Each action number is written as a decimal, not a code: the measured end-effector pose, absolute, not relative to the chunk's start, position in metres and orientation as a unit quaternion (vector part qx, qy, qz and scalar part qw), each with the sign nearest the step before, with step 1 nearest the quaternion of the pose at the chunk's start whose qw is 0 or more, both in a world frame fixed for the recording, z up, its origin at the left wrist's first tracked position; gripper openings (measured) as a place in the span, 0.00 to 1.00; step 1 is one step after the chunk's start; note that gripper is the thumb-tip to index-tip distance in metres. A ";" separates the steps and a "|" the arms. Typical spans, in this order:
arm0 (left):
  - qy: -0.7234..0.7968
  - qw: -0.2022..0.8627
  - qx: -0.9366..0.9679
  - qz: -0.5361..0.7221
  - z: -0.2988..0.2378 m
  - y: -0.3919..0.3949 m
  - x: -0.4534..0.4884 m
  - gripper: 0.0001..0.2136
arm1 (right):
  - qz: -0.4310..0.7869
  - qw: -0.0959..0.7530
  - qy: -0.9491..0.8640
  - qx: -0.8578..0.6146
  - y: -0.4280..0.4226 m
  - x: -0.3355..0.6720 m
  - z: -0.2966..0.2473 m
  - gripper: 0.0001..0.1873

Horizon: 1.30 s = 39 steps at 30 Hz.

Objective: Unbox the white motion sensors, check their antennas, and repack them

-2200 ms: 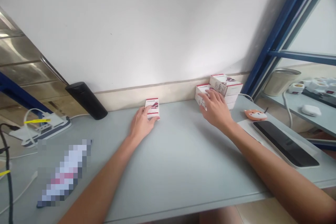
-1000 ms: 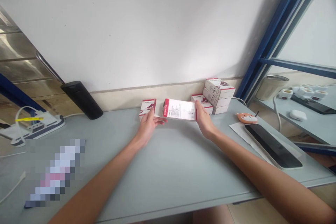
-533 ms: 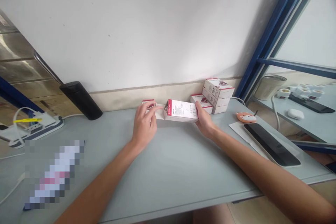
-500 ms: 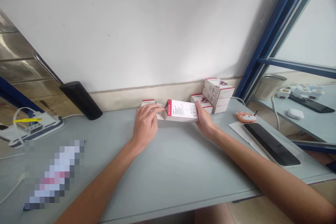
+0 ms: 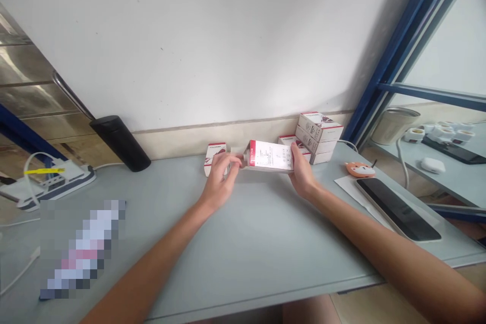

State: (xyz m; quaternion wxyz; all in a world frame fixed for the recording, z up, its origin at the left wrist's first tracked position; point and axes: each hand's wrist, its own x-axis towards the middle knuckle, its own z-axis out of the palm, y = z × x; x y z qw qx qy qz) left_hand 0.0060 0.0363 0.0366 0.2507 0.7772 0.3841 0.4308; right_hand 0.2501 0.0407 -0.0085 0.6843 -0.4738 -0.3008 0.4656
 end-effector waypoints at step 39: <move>0.384 0.081 0.851 0.349 0.004 0.051 0.006 0.13 | 0.133 0.611 -0.577 -0.525 0.012 0.262 0.031 0.26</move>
